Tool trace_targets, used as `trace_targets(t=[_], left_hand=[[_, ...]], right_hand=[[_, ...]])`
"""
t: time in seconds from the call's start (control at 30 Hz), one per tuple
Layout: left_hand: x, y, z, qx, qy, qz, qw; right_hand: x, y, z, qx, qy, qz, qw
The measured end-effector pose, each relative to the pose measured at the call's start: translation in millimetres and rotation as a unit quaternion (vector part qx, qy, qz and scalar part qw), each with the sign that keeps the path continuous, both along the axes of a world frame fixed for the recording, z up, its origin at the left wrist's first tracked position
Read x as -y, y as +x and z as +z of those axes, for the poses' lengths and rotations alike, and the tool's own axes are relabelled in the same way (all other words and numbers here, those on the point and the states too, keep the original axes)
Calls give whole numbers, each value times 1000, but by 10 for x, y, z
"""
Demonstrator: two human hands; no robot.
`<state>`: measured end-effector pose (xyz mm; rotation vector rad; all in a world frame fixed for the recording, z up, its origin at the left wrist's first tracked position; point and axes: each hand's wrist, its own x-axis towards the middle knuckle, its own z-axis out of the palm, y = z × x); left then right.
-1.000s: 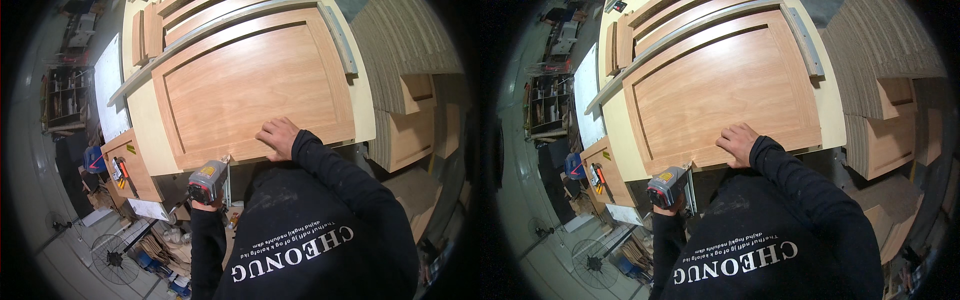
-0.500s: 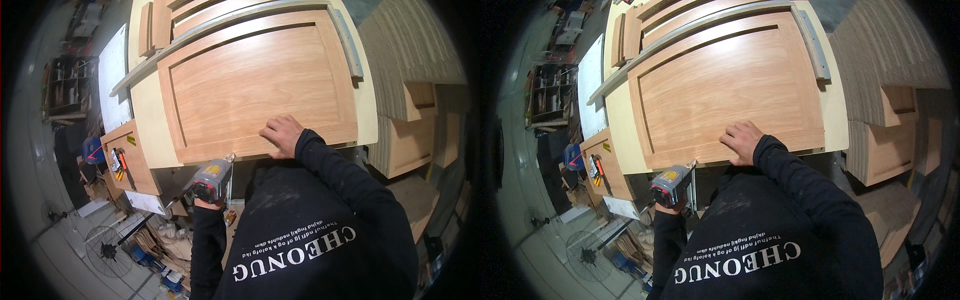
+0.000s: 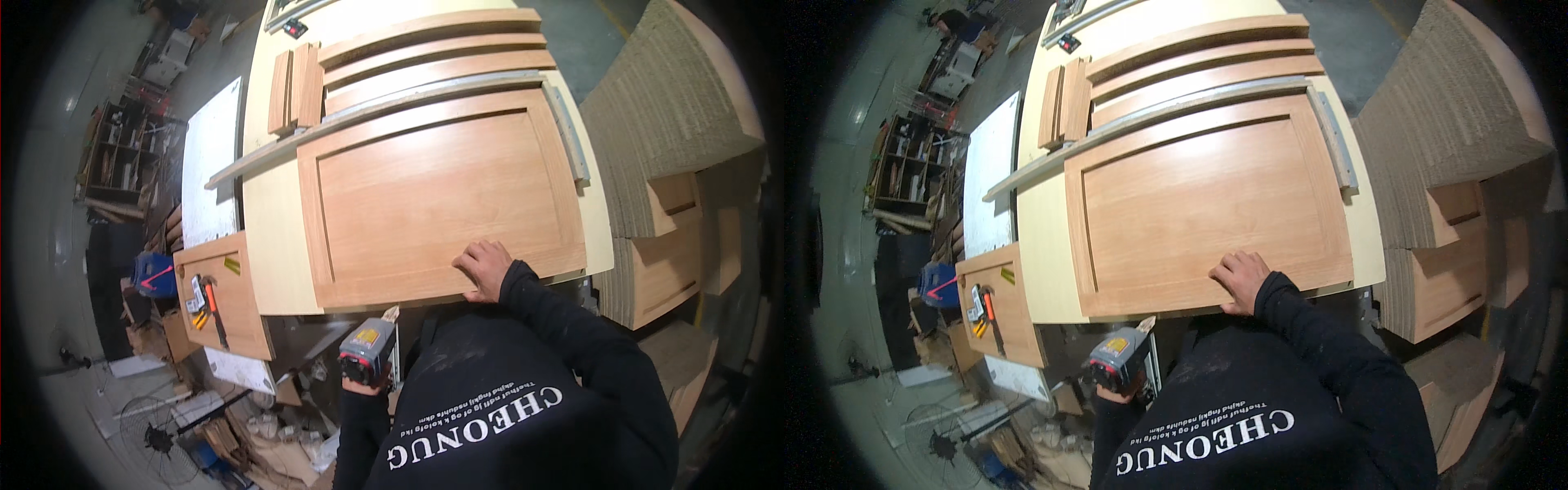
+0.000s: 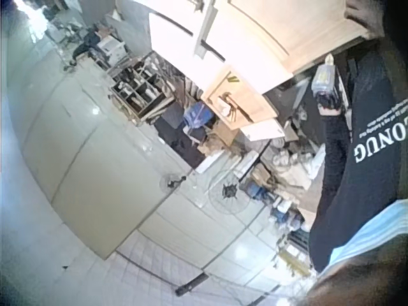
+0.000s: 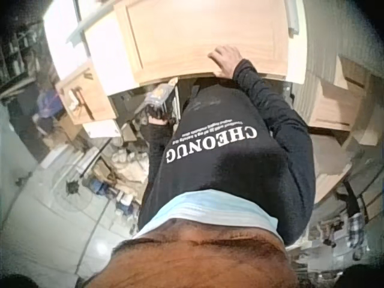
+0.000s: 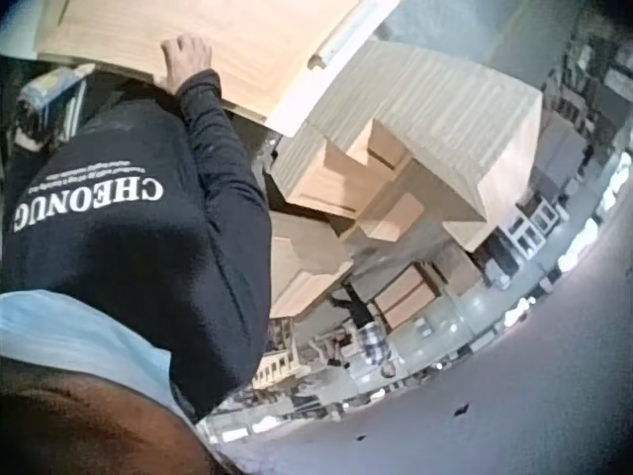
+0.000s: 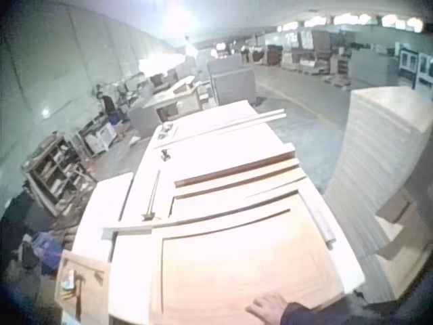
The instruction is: The person fastens wooden frame pieces onto a board using a nail gun, taps the edges with a hammer, and stacks the assembled panel. They then position wooden strips onto another board and attach them using the nail gun.
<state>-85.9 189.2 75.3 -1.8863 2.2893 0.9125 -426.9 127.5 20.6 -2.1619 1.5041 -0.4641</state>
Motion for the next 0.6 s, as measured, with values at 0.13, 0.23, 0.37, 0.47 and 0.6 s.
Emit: trace_targets(t=[0.13, 0.23, 0.37, 0.47, 0.6], left_hand=[[386, 180, 147, 38, -70, -147, 986], [706, 538, 160, -31, -110, -116, 987], [1363, 817, 443, -33, -112, -103, 988], [1785, 699, 646, -251, 19, 105, 962], [2517, 385, 719, -176, 84, 139, 971]], right_hand=[[-65, 152, 59, -23, 28, -47, 998], [-159, 112, -39, 36, 2, -65, 997], [-344, 216, 61, 3, 40, -77, 996], [-362, 211, 177, 35, 84, -48, 995], [-72, -155, 148, 129, 112, -77, 982]])
